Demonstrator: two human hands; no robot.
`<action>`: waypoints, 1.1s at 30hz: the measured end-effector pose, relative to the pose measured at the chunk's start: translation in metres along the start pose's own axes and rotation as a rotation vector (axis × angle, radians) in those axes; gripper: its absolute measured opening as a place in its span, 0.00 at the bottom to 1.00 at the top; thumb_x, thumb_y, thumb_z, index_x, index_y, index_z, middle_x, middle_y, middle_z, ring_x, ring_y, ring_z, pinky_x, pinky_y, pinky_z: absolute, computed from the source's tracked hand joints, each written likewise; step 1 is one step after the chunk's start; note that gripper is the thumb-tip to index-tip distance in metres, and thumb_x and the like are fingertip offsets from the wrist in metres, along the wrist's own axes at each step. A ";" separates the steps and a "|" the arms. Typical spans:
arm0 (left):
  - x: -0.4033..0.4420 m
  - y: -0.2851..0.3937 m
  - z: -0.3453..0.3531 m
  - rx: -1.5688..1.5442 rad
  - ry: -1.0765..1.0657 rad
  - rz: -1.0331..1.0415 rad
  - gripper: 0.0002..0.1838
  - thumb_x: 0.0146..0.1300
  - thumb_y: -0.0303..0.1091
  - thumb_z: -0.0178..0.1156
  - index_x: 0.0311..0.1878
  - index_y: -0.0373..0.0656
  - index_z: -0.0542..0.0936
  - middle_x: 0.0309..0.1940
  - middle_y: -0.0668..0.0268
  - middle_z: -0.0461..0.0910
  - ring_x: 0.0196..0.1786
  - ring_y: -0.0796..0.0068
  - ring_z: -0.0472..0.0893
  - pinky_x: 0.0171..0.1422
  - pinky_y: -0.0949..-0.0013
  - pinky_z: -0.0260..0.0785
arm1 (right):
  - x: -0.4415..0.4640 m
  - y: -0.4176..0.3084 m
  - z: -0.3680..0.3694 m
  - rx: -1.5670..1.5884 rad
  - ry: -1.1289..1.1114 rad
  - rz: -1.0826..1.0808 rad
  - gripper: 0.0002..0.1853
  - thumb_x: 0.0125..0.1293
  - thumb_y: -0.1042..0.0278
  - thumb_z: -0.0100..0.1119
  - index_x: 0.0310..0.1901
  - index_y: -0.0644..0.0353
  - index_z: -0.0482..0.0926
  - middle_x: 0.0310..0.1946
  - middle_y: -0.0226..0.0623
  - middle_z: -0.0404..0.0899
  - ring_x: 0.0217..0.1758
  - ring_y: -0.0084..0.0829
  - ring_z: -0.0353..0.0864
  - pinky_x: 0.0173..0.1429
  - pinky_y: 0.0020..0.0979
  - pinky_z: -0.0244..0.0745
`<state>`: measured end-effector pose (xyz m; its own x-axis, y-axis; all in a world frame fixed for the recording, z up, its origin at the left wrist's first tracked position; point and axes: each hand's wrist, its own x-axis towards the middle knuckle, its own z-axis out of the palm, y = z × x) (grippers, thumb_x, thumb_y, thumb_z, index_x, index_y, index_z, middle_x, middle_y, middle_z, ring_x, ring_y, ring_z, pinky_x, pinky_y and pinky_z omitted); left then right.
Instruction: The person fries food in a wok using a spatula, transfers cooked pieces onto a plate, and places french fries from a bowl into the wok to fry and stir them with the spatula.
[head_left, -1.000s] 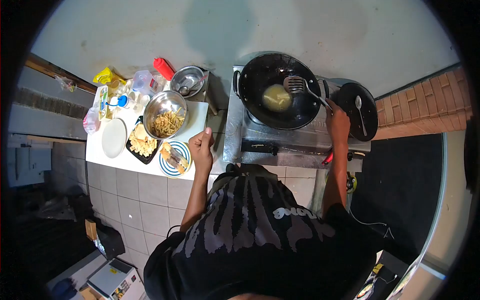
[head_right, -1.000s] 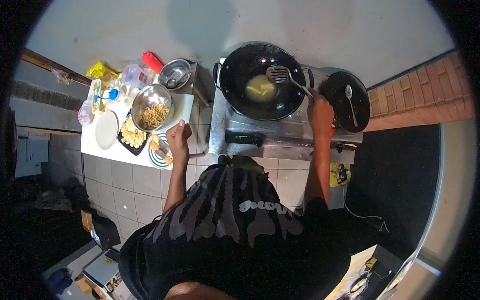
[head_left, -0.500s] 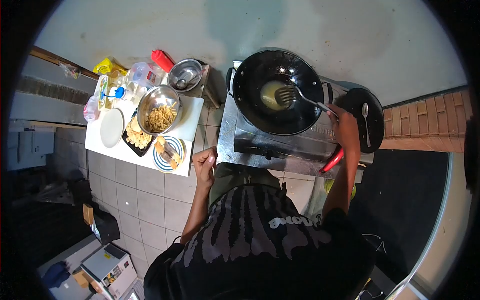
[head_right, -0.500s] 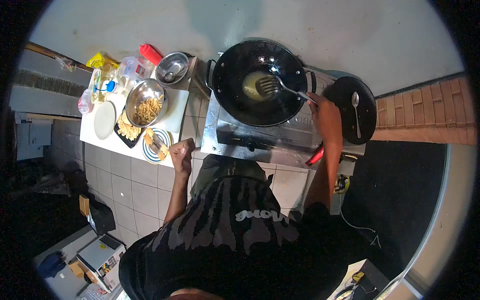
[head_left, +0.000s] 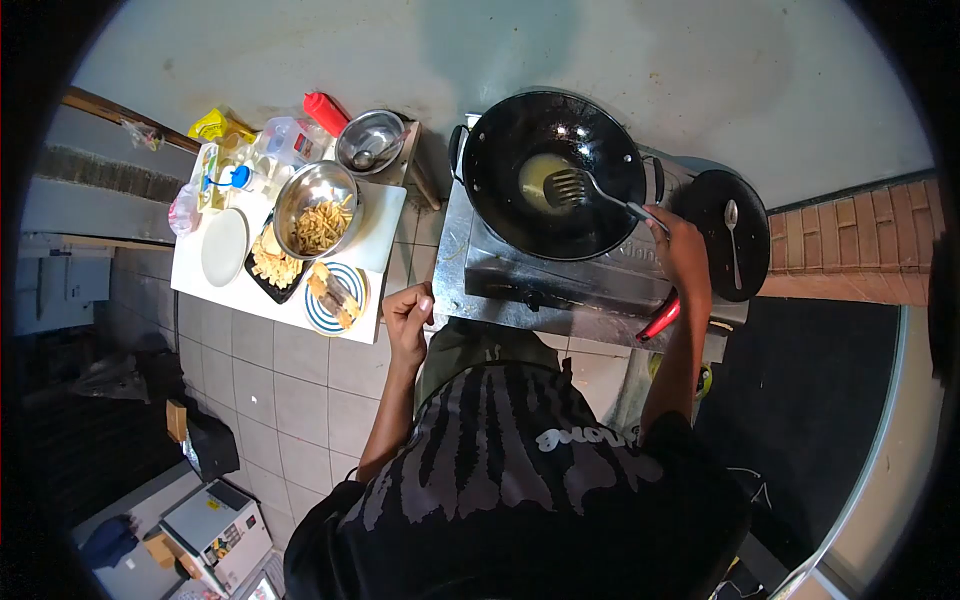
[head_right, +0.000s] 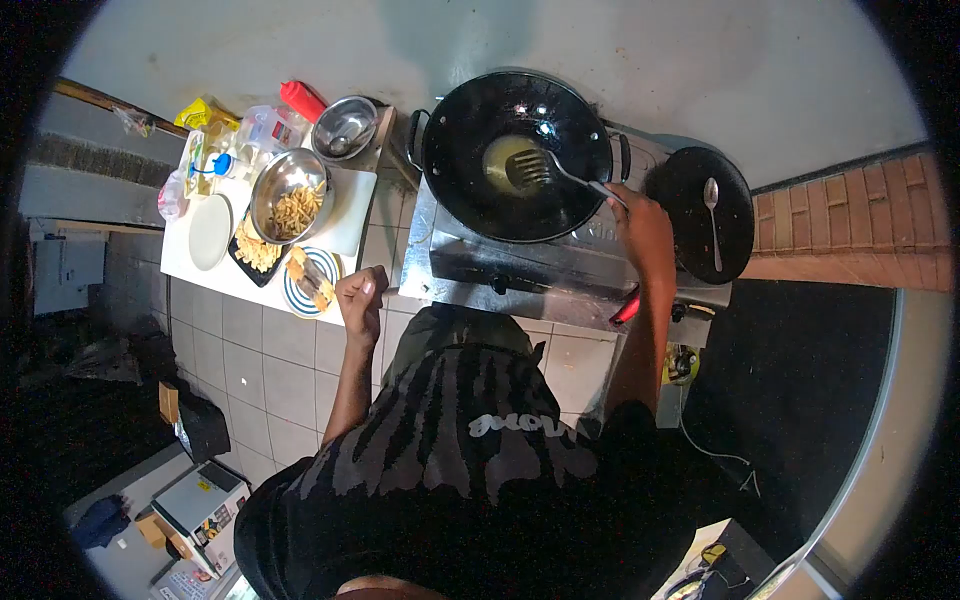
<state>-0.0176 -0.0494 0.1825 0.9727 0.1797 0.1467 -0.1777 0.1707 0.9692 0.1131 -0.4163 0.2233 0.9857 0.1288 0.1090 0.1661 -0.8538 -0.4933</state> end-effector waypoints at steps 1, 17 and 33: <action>0.000 -0.001 -0.001 -0.016 -0.010 0.013 0.24 0.63 0.42 0.56 0.16 0.42 0.60 0.14 0.72 0.60 0.21 0.82 0.58 0.27 0.73 0.45 | -0.001 0.004 0.002 0.007 0.010 -0.007 0.14 0.67 0.64 0.56 0.51 0.55 0.82 0.43 0.51 0.82 0.46 0.52 0.81 0.50 0.42 0.74; -0.006 -0.001 -0.009 0.020 0.019 0.008 0.25 0.64 0.37 0.58 0.16 0.43 0.58 0.14 0.73 0.58 0.21 0.84 0.57 0.26 0.74 0.45 | -0.011 -0.007 -0.011 0.082 -0.066 0.067 0.13 0.67 0.66 0.57 0.51 0.55 0.82 0.44 0.49 0.82 0.46 0.51 0.81 0.49 0.40 0.75; -0.023 0.006 -0.019 0.032 0.040 -0.010 0.23 0.64 0.34 0.59 0.16 0.42 0.60 0.15 0.73 0.60 0.21 0.84 0.57 0.26 0.75 0.46 | -0.048 -0.025 -0.008 0.016 0.025 -0.028 0.14 0.67 0.68 0.55 0.53 0.54 0.80 0.45 0.51 0.81 0.47 0.53 0.80 0.48 0.42 0.74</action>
<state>-0.0437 -0.0339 0.1814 0.9677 0.2164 0.1295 -0.1625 0.1421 0.9764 0.0620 -0.4056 0.2374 0.9797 0.1392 0.1445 0.1939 -0.8419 -0.5037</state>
